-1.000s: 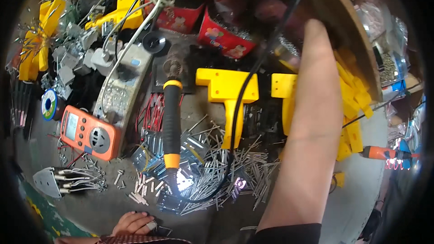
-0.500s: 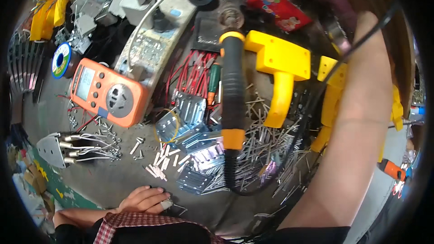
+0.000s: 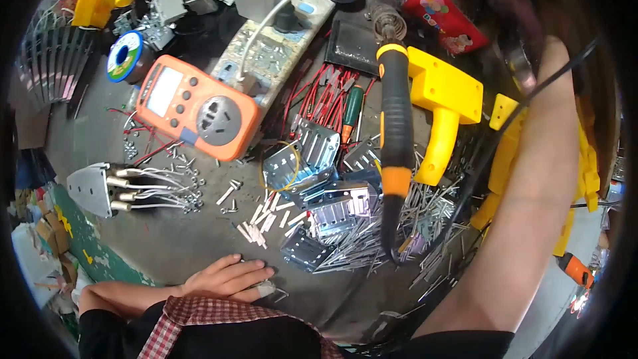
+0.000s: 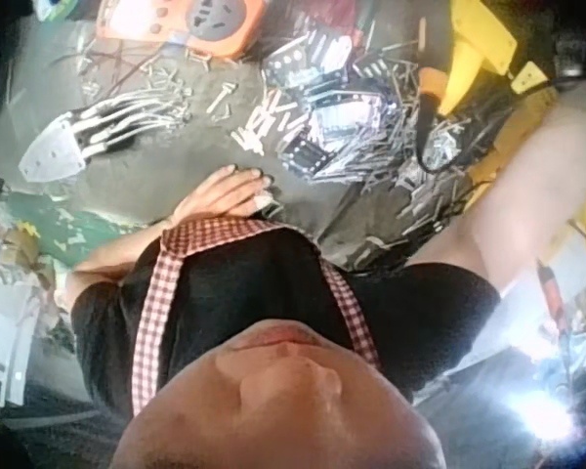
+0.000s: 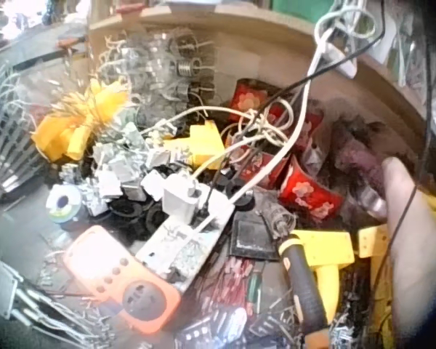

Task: Assembling mechanical components using screws and an electric screwdriver in a workshop setting.

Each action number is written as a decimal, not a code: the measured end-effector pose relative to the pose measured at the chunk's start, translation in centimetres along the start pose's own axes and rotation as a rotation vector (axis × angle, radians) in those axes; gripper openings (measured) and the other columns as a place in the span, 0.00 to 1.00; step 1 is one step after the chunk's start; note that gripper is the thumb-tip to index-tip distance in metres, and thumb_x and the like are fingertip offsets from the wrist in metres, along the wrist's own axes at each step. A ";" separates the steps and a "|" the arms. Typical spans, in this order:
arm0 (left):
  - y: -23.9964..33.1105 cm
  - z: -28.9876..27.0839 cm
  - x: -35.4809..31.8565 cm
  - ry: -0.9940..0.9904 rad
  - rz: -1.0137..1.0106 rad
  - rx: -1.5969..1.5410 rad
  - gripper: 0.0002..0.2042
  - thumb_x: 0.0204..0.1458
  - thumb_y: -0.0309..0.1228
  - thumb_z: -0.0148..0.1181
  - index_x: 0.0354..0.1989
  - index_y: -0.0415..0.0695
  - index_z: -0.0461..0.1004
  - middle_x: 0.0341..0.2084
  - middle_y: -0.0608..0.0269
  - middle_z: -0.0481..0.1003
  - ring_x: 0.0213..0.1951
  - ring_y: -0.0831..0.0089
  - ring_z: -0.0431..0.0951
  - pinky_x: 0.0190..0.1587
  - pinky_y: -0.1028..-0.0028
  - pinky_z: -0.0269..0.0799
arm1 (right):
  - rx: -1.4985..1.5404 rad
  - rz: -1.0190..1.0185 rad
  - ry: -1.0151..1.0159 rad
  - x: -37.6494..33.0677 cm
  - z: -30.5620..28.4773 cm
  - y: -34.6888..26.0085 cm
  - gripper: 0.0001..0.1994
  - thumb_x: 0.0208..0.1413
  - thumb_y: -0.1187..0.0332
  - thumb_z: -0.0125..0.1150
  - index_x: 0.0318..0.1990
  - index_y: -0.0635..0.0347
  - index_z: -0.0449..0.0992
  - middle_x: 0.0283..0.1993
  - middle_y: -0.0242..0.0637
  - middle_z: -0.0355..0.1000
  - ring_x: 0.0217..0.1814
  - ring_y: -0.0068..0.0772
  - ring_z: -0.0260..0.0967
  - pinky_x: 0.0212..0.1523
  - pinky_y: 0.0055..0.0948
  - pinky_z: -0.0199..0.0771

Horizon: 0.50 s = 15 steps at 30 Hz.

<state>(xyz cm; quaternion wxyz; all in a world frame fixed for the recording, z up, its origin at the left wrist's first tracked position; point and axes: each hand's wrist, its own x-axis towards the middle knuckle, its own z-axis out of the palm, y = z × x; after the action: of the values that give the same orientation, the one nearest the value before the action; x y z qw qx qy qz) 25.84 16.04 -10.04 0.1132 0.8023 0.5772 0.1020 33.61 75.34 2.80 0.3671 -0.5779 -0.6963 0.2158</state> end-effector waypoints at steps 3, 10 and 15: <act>0.3 0.2 0.0 0.057 -0.005 -0.041 0.13 0.55 0.37 0.44 0.49 0.59 0.65 0.56 0.71 0.65 0.57 0.77 0.64 0.60 0.67 0.55 | 0.145 0.089 0.023 3.3 -2.7 3.7 0.14 0.52 0.68 0.51 0.42 0.69 0.72 0.39 0.48 0.71 0.36 0.43 0.70 0.34 0.35 0.70; 1.5 0.5 1.0 0.078 0.110 -0.323 0.20 0.51 0.33 0.46 0.54 0.46 0.62 0.59 0.53 0.59 0.62 0.61 0.57 0.63 0.61 0.51 | 0.822 0.179 0.082 -0.4 -8.6 2.7 0.04 0.54 0.75 0.51 0.35 0.65 0.69 0.24 0.35 0.63 0.17 0.25 0.57 0.15 0.24 0.55; 2.8 1.3 4.6 0.184 0.229 -0.321 0.21 0.50 0.31 0.49 0.53 0.37 0.62 0.57 0.48 0.59 0.61 0.55 0.56 0.62 0.58 0.52 | 0.672 0.022 -0.126 -15.1 -10.5 8.3 0.09 0.56 0.68 0.58 0.39 0.63 0.72 0.30 0.30 0.68 0.23 0.12 0.58 0.19 0.11 0.54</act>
<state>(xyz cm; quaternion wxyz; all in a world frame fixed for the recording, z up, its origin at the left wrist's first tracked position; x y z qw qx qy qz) 30.23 19.42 -10.30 0.1738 0.8216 0.4665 0.2777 47.93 61.50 -0.43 0.4907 -0.4176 -0.6012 0.4725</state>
